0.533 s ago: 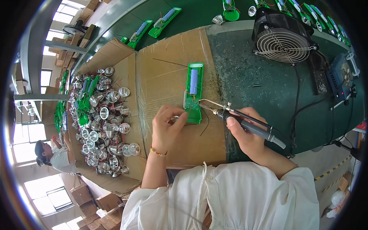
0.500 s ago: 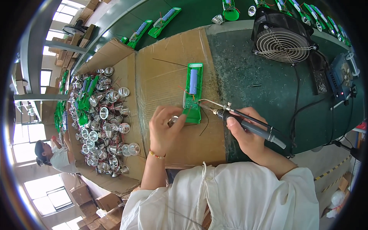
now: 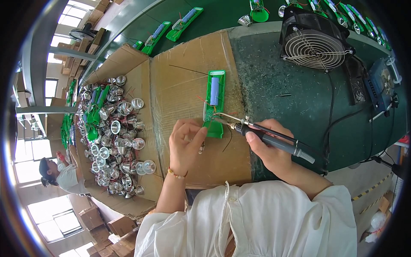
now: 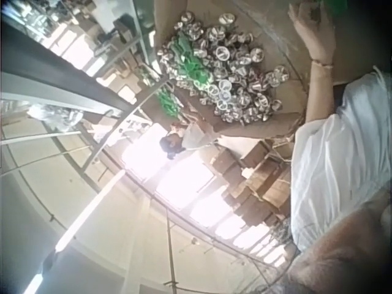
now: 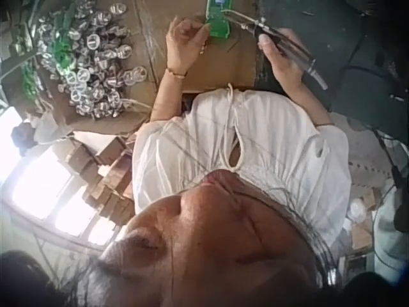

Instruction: The recorder is soldering wires to a small circuit board housed in a plastic casing for light assembly.

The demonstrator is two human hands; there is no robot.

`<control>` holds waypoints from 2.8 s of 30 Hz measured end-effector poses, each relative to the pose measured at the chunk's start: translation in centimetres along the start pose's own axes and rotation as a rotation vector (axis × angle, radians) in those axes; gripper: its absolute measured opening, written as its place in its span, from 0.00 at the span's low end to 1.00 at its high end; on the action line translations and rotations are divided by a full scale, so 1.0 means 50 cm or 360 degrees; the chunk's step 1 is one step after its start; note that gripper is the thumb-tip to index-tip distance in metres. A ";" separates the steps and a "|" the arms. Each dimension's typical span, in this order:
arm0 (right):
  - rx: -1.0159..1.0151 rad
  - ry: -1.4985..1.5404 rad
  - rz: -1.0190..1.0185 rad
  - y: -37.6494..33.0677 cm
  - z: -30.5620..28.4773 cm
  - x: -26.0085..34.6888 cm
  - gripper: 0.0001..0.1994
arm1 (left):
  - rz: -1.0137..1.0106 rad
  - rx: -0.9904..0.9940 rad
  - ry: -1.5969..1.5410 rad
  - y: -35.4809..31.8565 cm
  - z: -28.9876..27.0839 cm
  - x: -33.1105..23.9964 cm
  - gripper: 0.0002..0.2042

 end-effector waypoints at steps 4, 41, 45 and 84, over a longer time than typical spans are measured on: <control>-0.0080 0.0103 0.0102 0.009 0.020 -0.009 0.08 | -0.0110 0.0089 0.0130 0.017 0.020 0.013 0.06; -0.0505 0.0215 0.0307 0.049 -0.075 -0.053 0.06 | 0.0306 0.0048 0.0507 0.383 0.187 -0.070 0.12; -0.0520 0.0168 0.0376 0.043 -0.076 -0.070 0.06 | 0.0767 -0.0578 0.0693 0.547 0.201 -0.085 0.17; -0.0091 0.0102 -0.0021 -0.015 -0.040 -0.002 0.09 | -0.0517 -0.0084 -0.0234 0.006 -0.082 0.006 0.06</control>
Point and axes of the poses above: each hand's wrist, its own y-axis towards the middle knuckle, its own z-axis out of the palm, x = y × z, the point moved 4 cm from there along y, towards the middle knuckle, and after that the axes turned 15 degrees about -x, right-handed, at the moved point
